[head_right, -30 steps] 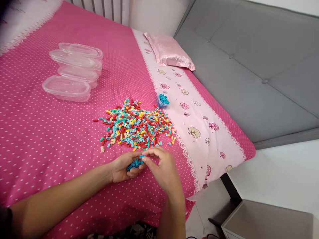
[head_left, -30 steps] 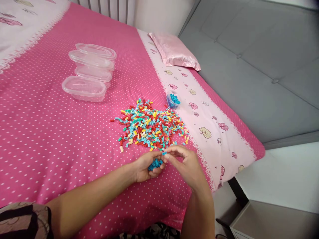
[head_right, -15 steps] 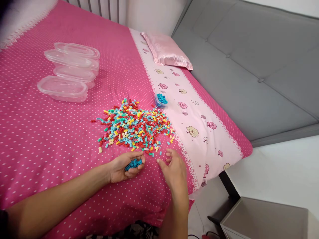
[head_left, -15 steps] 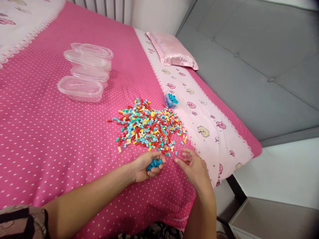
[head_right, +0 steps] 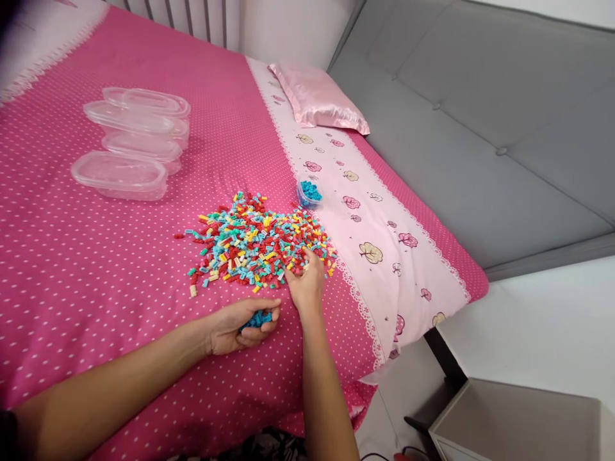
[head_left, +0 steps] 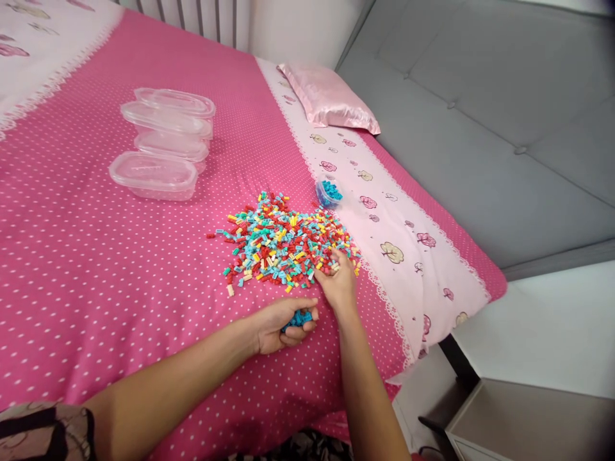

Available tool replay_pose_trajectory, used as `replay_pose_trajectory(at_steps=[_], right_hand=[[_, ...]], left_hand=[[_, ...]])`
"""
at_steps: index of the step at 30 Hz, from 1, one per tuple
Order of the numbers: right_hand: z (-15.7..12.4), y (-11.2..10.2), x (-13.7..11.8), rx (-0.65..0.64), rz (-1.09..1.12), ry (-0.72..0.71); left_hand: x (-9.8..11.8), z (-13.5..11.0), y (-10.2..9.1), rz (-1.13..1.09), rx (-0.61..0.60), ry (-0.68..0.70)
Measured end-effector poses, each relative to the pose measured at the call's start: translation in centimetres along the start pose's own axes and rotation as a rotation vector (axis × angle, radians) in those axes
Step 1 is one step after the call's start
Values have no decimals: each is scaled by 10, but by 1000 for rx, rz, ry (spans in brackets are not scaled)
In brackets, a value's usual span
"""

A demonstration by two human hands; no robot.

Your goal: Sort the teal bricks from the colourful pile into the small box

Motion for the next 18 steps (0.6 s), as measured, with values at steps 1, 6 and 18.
replay_pose_trajectory(at_steps=[1, 6, 18], right_hand=[[4, 0, -2, 10, 17, -15], [17, -12, -15, 11, 102, -74], [-45, -35, -33, -3, 517, 140]], left_hand=[[0, 0, 0, -3, 1, -2], [1, 0, 2, -21, 6, 3], [10, -5, 10, -346, 72, 153]])
Point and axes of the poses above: each hand's wrist, its own z-axis towards the middle knuckle, its own y-axis out of the palm, x = y × z, the point moved 3 cm from there along z, towards the middle knuckle, and after that the axes turned 4 degrees about -x, right-handed, at the moved point
